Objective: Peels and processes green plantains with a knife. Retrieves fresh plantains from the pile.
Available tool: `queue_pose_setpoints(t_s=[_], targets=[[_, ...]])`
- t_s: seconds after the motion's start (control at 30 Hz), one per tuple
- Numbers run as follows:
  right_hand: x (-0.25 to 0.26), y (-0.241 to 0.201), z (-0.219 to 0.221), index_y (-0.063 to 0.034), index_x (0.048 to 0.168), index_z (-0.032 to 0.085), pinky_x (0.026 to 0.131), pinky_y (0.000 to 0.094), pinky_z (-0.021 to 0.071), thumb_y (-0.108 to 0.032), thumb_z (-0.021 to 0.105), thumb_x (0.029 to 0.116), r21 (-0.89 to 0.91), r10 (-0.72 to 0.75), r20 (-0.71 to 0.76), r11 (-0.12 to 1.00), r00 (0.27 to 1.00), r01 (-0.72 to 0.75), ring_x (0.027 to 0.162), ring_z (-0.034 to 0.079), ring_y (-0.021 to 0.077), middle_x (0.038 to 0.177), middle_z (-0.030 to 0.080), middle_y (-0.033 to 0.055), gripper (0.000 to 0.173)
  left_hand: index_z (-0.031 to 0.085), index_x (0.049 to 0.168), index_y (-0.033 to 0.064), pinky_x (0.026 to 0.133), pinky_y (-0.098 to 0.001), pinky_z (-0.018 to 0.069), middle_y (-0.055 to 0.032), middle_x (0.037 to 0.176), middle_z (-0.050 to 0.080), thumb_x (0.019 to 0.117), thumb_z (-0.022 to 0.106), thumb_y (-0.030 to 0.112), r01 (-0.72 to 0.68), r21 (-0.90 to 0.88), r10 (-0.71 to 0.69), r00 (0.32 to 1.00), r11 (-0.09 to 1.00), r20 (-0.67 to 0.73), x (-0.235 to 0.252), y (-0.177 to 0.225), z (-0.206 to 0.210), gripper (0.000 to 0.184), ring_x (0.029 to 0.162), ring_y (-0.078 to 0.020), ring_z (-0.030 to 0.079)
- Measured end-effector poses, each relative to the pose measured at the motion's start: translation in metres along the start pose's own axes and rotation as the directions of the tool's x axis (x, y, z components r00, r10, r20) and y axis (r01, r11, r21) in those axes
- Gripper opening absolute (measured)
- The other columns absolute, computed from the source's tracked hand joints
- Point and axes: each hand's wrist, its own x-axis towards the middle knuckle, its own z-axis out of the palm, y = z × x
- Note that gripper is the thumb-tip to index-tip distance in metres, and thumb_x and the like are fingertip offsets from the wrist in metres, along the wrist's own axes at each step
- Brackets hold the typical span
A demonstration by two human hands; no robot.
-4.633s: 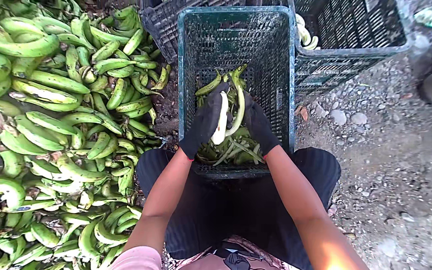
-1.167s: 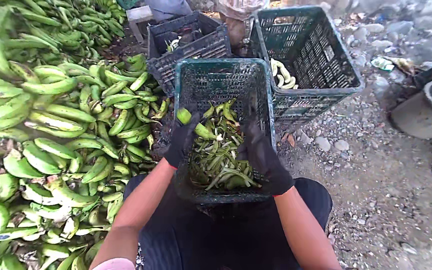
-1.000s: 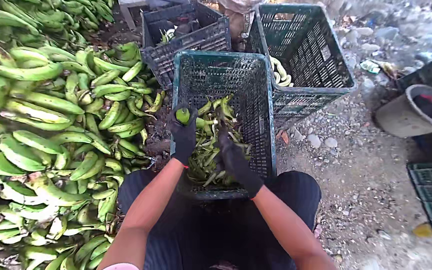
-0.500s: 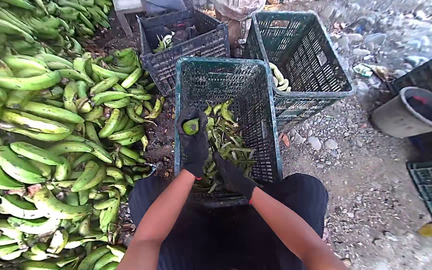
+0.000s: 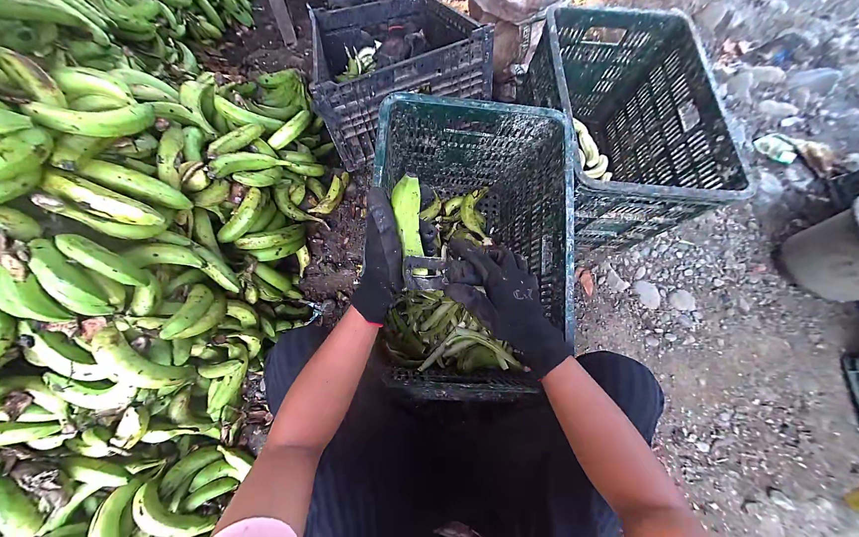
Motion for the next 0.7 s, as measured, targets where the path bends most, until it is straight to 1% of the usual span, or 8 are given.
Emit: queue_pose_setpoints(t_s=[0.07,0.17,0.27,0.4,0.47,0.53,0.6,0.7], targets=[[-0.002,-0.004,0.003,-0.0338,0.146,0.057,0.076,0.0665,0.0466,-0.081,0.031,0.0922,-0.008,0.006,-0.049,1.000,0.999,-0.006,0.107,0.060,0.0474,0.119,0.062,0.0240,0.077,0.052,0.131,0.0074,0.052,-0.0270,0.0583,-0.0042,0.076,0.066,0.1038,-0.003,0.059,0.037,-0.016,-0.037,0.999,0.999,0.002,-0.001,0.000,-0.002,0.080,0.058,-0.0127,0.065],[-0.003,-0.011,0.001,-0.0307,0.145,0.057,0.079,0.0686,0.0460,-0.061,0.049,0.0990,0.080,0.126,0.046,0.988,0.991,-0.130,0.115,0.055,0.0495,0.128,0.057,0.0259,0.056,0.051,0.134,0.0047,0.056,-0.0270,0.0592,-0.0044,0.081,0.069,0.1066,-0.002,0.051,-0.038,0.146,0.044,0.998,0.989,-0.043,-0.002,-0.003,-0.002,0.075,0.061,-0.0116,0.066],[0.016,-0.011,0.006,-0.0316,0.145,0.058,0.090,0.0709,0.0441,-0.059,0.054,0.0975,0.072,0.322,0.059,0.943,0.945,-0.326,0.126,0.052,0.0501,0.137,0.056,0.0269,0.055,0.044,0.138,-0.0013,0.083,-0.0338,0.0584,-0.0103,0.112,0.067,0.1092,0.008,0.042,-0.087,0.386,0.118,0.991,0.918,-0.059,-0.007,-0.017,-0.003,0.063,0.094,-0.0136,0.067],[0.035,0.013,0.012,-0.0292,0.142,0.060,0.091,0.0705,0.0449,-0.068,0.040,0.0987,0.113,0.475,-0.032,0.876,0.880,-0.469,0.124,0.055,0.0478,0.134,0.059,0.0256,0.062,0.054,0.124,0.0085,0.055,-0.0343,0.0574,-0.0071,0.086,0.066,0.1086,0.007,0.048,0.233,0.315,-0.195,0.969,0.920,-0.148,-0.024,-0.035,0.017,0.064,0.066,-0.0161,0.065],[0.041,0.033,0.007,-0.0214,0.135,0.064,0.089,0.0691,0.0468,-0.064,0.036,0.1029,0.234,0.541,-0.059,0.824,0.839,-0.516,0.115,0.062,0.0426,0.123,0.066,0.0219,0.061,0.051,0.133,0.0053,0.063,-0.0364,0.0599,-0.0094,0.094,0.067,0.1091,0.007,0.047,0.274,0.465,-0.257,0.961,0.842,-0.102,-0.040,-0.036,0.028,0.065,0.073,-0.0163,0.066],[0.041,0.043,0.000,-0.0178,0.137,0.063,0.093,0.0653,0.0475,-0.058,0.037,0.1050,0.336,0.529,-0.054,0.808,0.847,-0.483,0.114,0.065,0.0370,0.120,0.069,0.0176,0.057,0.045,0.143,0.0023,0.078,-0.0358,0.0599,-0.0100,0.103,0.067,0.1101,0.013,0.046,0.204,0.532,-0.216,0.975,0.822,-0.040,-0.043,-0.031,0.027,0.063,0.085,-0.0148,0.067],[0.035,0.035,-0.003,-0.0165,0.140,0.060,0.094,0.0640,0.0478,-0.054,0.038,0.1058,0.378,0.454,-0.021,0.828,0.891,-0.414,0.113,0.064,0.0355,0.120,0.069,0.0171,0.055,0.045,0.138,0.0072,0.055,-0.0342,0.0601,-0.0060,0.082,0.067,0.1085,0.023,0.049,0.183,0.378,-0.161,0.983,0.908,-0.090,-0.029,-0.026,0.018,0.056,0.063,-0.0163,0.067],[0.024,0.012,0.012,-0.0165,0.134,0.064,0.091,0.0635,0.0493,-0.057,0.033,0.1055,0.343,0.341,0.020,0.881,0.940,-0.326,0.107,0.066,0.0334,0.113,0.070,0.0147,0.059,0.040,0.147,0.0104,0.070,-0.0339,0.0620,-0.0063,0.111,0.067,0.1093,0.028,0.042,0.010,0.287,0.044,0.983,0.958,-0.179,-0.013,-0.012,0.007,0.050,0.086,-0.0151,0.069]])
